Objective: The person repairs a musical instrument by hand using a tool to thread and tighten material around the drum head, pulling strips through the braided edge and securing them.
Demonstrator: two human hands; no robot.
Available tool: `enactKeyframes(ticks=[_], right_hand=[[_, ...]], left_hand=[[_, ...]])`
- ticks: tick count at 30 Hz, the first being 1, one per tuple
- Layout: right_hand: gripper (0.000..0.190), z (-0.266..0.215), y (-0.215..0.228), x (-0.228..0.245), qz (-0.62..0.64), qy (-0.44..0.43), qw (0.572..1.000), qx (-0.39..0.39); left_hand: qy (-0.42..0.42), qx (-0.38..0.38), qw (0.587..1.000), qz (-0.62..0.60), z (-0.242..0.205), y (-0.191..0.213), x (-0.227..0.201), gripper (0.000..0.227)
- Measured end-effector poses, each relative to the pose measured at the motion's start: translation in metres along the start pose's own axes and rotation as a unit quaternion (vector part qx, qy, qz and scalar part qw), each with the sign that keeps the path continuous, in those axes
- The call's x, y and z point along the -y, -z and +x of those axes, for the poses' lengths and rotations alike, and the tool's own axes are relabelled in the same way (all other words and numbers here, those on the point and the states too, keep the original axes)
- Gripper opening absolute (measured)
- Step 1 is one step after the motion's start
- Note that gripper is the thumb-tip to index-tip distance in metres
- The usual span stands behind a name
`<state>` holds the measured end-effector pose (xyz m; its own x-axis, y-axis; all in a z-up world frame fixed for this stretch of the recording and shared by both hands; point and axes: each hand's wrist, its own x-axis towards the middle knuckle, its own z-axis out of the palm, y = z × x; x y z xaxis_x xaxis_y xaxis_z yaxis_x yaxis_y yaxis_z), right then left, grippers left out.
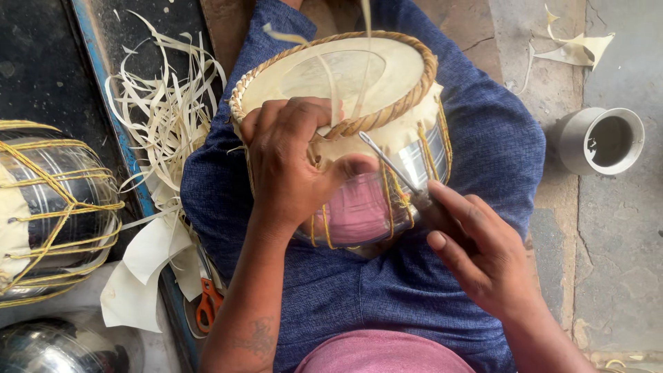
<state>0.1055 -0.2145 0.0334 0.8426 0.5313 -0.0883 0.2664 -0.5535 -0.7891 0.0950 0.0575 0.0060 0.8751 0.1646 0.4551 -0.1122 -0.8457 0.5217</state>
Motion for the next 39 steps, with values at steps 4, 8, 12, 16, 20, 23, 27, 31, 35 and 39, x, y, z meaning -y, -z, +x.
enactKeyframes(ticks=[4, 8, 12, 16, 20, 23, 27, 31, 35, 39], right_hand=[[0.056, 0.005, -0.002, 0.009, -0.041, 0.023, 0.999, -0.021], [0.054, -0.003, 0.003, 0.034, -0.168, 0.057, 0.982, -0.065], [0.055, -0.005, 0.03, 0.055, -0.284, 0.037, 0.958, -0.014], [0.056, 0.013, 0.039, 0.049, -0.24, 0.005, 0.971, 0.014], [0.052, 0.024, -0.009, 0.02, -0.133, 0.071, 0.984, -0.098], [0.048, 0.024, -0.042, 0.002, -0.101, 0.116, 0.972, -0.175], [0.05, 0.016, -0.052, -0.005, -0.034, 0.068, 0.981, -0.176], [0.051, 0.017, -0.048, -0.006, 0.037, 0.014, 0.988, -0.148], [0.044, 0.019, -0.06, -0.002, -0.005, 0.019, 0.981, -0.192], [0.053, 0.022, -0.041, -0.001, 0.052, -0.015, 0.989, -0.134]], left_hand=[[0.01, -0.006, 1.0, 0.016, 0.004, -0.001, -0.007, 0.072], [0.003, -0.01, 1.0, 0.017, 0.005, -0.003, -0.012, 0.07], [0.0, -0.017, 1.0, 0.002, 0.006, -0.006, -0.017, 0.07], [0.02, -0.04, 0.999, 0.007, 0.011, -0.003, -0.012, 0.067], [0.03, -0.054, 0.998, -0.012, 0.018, -0.011, -0.005, 0.066], [0.036, -0.051, 0.998, -0.018, 0.02, -0.012, -0.005, 0.062], [0.052, -0.047, 0.997, -0.029, 0.022, -0.013, -0.005, 0.061], [0.057, -0.049, 0.997, -0.012, 0.026, -0.013, -0.006, 0.06], [0.057, -0.053, 0.997, 0.016, 0.028, -0.016, -0.005, 0.06], [0.058, -0.06, 0.996, 0.024, 0.025, -0.019, -0.002, 0.061]])
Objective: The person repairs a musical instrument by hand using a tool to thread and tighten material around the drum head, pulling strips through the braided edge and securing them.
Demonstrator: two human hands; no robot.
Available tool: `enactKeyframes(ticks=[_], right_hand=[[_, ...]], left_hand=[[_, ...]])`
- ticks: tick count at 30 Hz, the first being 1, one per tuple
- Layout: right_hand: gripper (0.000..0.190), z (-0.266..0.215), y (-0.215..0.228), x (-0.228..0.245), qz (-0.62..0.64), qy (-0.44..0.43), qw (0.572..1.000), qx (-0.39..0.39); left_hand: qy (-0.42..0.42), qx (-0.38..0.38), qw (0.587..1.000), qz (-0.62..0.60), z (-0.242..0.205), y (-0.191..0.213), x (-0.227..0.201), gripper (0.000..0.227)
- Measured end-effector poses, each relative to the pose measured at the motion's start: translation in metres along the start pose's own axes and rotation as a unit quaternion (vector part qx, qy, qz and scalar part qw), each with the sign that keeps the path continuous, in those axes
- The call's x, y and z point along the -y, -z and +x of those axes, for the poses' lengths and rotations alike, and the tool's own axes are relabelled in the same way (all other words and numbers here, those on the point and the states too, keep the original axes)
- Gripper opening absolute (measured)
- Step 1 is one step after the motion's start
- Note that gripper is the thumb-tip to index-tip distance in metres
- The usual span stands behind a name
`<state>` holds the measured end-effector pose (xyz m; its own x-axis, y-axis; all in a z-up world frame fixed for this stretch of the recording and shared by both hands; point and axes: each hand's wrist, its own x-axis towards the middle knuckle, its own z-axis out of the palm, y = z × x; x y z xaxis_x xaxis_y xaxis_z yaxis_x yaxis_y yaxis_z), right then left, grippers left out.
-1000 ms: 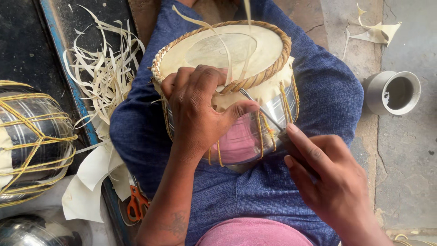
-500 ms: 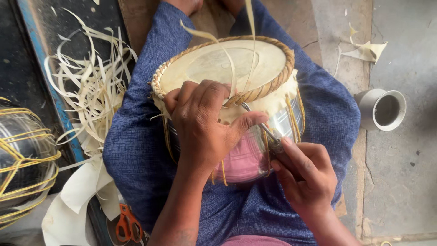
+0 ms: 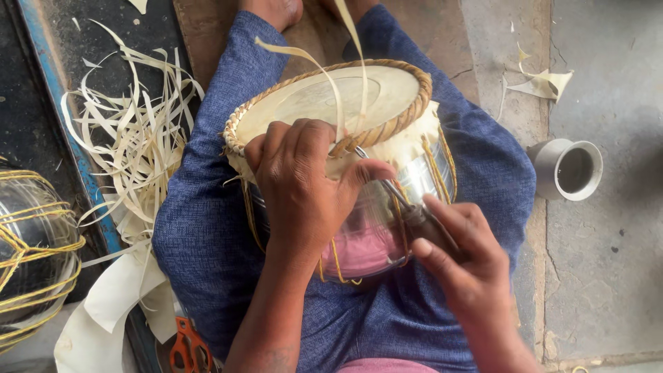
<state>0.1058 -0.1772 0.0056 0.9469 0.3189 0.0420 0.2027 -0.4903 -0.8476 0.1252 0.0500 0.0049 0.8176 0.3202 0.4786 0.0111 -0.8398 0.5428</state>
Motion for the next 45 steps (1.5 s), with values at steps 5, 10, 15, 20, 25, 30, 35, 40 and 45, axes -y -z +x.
enactKeyframes(ticks=[5, 10, 15, 20, 25, 30, 35, 40, 45], right_hand=[[0.041, 0.009, -0.013, 0.01, -0.187, 0.095, 0.975, -0.079], [0.05, 0.014, 0.001, 0.019, -0.007, 0.009, 1.0, 0.01], [0.045, 0.014, -0.007, 0.028, -0.123, 0.075, 0.989, -0.027], [0.049, 0.031, 0.009, 0.026, 0.151, -0.182, 0.97, 0.056], [0.041, 0.024, -0.015, 0.04, -0.146, 0.038, 0.988, -0.022], [0.043, 0.032, 0.0, 0.036, 0.127, -0.078, 0.987, 0.051], [0.051, 0.027, -0.023, 0.045, -0.182, 0.1, 0.977, -0.054], [0.053, 0.029, -0.01, 0.044, -0.053, 0.053, 0.997, 0.001], [0.047, 0.021, -0.017, 0.039, -0.041, 0.076, 0.996, -0.029]], left_hand=[[0.003, -0.014, 1.0, 0.003, 0.002, -0.002, 0.002, 0.064], [0.017, -0.012, 1.0, 0.0, -0.001, -0.004, 0.004, 0.066], [0.018, -0.02, 1.0, 0.01, -0.001, -0.004, 0.006, 0.066], [0.029, -0.019, 0.999, -0.006, -0.004, -0.004, 0.009, 0.066], [0.026, -0.036, 0.999, -0.001, 0.0, -0.005, 0.012, 0.064], [0.019, -0.02, 1.0, 0.0, -0.006, -0.003, 0.017, 0.063], [0.016, 0.003, 0.999, 0.044, -0.018, -0.004, 0.028, 0.064], [-0.035, -0.032, 0.996, 0.078, -0.01, -0.025, 0.057, 0.056], [-0.012, -0.05, 0.998, 0.047, 0.003, -0.063, 0.077, 0.046]])
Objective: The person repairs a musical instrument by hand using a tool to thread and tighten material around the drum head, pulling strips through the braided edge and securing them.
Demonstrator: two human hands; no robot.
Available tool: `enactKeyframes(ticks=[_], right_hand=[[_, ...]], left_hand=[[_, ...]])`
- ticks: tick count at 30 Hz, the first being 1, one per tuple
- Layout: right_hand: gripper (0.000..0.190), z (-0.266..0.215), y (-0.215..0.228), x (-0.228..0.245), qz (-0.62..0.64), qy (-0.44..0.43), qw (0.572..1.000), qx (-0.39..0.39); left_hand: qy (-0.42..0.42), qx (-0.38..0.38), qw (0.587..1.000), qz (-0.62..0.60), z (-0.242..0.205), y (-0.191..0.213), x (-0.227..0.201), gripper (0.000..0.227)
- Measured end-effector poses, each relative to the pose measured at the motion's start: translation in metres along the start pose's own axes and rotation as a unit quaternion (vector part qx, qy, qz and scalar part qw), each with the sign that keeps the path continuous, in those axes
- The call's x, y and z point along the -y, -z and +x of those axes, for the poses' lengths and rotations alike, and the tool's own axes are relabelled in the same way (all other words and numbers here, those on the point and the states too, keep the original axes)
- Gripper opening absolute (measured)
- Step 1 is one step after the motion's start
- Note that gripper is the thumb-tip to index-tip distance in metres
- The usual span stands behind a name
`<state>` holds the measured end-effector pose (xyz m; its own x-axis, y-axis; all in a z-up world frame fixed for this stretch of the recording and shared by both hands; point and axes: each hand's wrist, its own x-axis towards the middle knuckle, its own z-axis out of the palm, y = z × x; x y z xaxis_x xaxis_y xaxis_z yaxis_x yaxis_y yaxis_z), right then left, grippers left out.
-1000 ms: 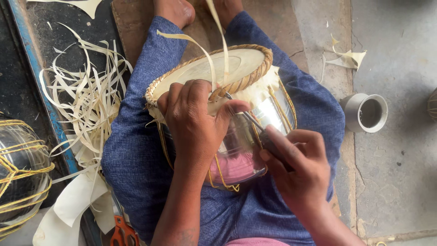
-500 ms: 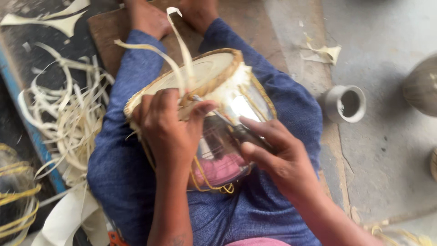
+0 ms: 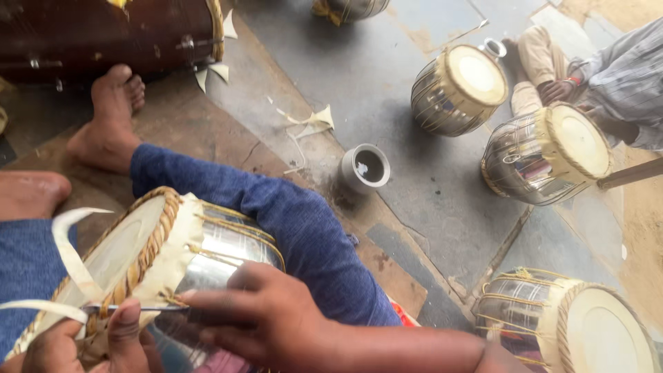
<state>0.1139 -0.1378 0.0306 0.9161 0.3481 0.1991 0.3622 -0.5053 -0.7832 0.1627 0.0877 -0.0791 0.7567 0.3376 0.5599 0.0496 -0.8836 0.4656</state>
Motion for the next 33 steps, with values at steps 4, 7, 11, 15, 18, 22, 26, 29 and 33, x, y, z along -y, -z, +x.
enactKeyframes(ticks=[4, 7, 11, 15, 18, 22, 26, 29, 33], right_hand=[[0.05, 0.01, -0.042, 0.006, -0.188, 0.13, 0.971, -0.074], [0.047, 0.019, -0.049, 0.012, -0.169, 0.108, 0.978, -0.05], [0.058, 0.022, -0.028, 0.016, -0.087, 0.047, 0.991, 0.094], [0.068, 0.019, -0.001, 0.016, 0.056, 0.042, 0.982, 0.174], [0.063, 0.019, 0.016, 0.012, 0.087, 0.073, 0.975, 0.189], [0.066, -0.003, 0.014, 0.012, -0.16, -0.006, 0.969, 0.189], [0.062, -0.016, 0.007, -0.01, 0.188, 0.081, 0.972, 0.111], [0.067, -0.041, 0.0, -0.032, -0.03, 0.074, 0.995, 0.066], [0.051, -0.082, -0.031, -0.058, 0.079, -0.079, 0.993, -0.046]], left_hand=[[0.029, 0.014, 0.999, -0.02, -0.013, -0.005, 0.004, 0.038], [0.001, 0.05, 0.995, -0.085, -0.01, 0.008, 0.005, 0.032], [-0.007, 0.089, 0.976, -0.198, -0.029, 0.05, 0.003, 0.024], [0.018, 0.058, 0.991, -0.121, -0.035, 0.06, -0.018, 0.024], [-0.003, 0.027, 0.991, -0.131, -0.032, 0.064, -0.038, 0.02], [-0.014, 0.033, 0.988, -0.151, -0.012, 0.064, -0.048, 0.019], [0.014, 0.051, 0.987, -0.153, -0.011, 0.073, -0.066, 0.017], [-0.008, 0.016, 0.993, -0.114, -0.019, 0.08, -0.083, 0.012], [-0.087, 0.014, 0.99, -0.11, -0.048, 0.091, -0.092, 0.012]])
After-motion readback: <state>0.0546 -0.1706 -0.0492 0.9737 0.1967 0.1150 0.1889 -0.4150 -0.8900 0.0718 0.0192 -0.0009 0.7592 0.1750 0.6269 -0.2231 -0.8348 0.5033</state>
